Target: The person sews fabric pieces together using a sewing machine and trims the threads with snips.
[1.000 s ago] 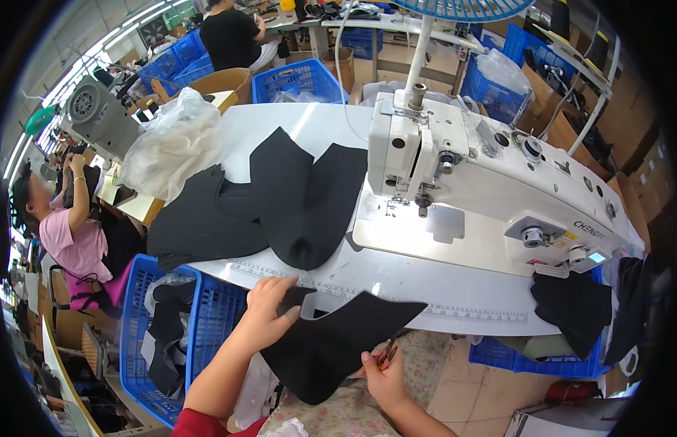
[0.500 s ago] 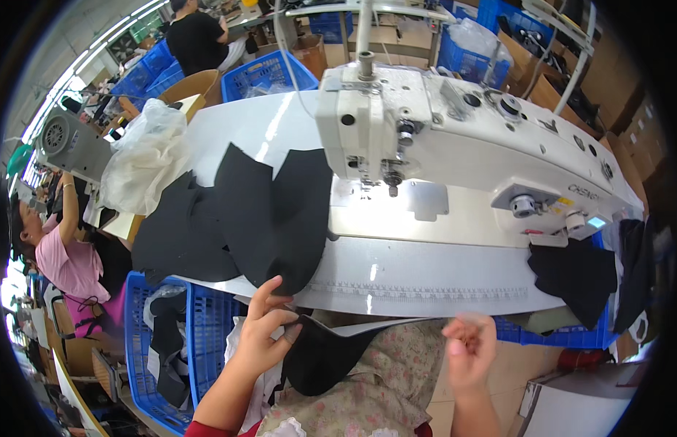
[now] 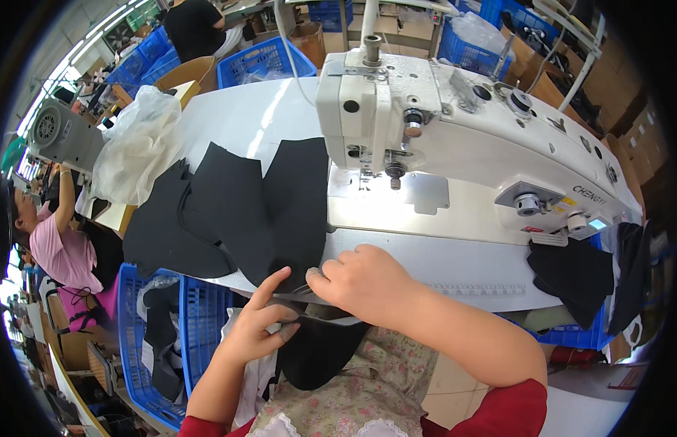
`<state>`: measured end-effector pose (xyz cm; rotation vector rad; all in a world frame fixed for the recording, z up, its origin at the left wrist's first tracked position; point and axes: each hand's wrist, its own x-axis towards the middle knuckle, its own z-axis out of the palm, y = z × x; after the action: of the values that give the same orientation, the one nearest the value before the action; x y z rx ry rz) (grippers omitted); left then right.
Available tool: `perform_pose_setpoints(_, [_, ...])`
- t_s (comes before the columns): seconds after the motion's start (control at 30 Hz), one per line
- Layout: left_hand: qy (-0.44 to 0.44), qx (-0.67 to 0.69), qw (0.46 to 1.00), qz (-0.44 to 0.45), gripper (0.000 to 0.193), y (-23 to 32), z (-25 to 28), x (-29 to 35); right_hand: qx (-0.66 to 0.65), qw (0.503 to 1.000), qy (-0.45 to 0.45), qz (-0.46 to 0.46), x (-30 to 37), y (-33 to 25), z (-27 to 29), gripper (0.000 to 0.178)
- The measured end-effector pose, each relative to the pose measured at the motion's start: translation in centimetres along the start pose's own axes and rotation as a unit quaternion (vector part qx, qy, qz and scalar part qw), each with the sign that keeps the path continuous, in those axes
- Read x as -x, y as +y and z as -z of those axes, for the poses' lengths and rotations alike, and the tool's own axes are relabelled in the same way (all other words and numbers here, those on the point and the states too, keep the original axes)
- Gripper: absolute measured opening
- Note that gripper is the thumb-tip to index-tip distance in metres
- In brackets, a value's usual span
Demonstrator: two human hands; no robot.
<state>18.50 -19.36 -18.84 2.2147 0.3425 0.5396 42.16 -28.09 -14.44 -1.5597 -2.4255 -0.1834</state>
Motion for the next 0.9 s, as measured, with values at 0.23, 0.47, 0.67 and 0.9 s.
perform_pose_setpoints(0.23, [-0.006, 0.026, 0.999, 0.022, 0.018, -0.3, 0.3, -0.2, 0.009, 0.999, 0.025, 0.034, -0.5, 0.5, -0.6, 0.03])
perform_pose_setpoints(0.47, [0.002, 0.033, 0.999, 0.02, 0.019, -0.4, 0.3, -0.3, -0.003, 0.999, 0.032, 0.026, -0.3, 0.7, -0.9, 0.031])
perform_pose_setpoints(0.67, [0.001, 0.034, 0.999, 0.023, 0.019, -0.2, 0.3, -0.3, -0.017, 0.998, 0.04, 0.034, -0.7, 0.5, -1.3, 0.032])
perform_pose_setpoints(0.9, [-0.002, 0.039, 0.999, 0.023, 0.018, -0.3, 0.2, -0.5, 0.003, 0.999, 0.031, 0.034, -0.3, 0.6, -1.3, 0.031])
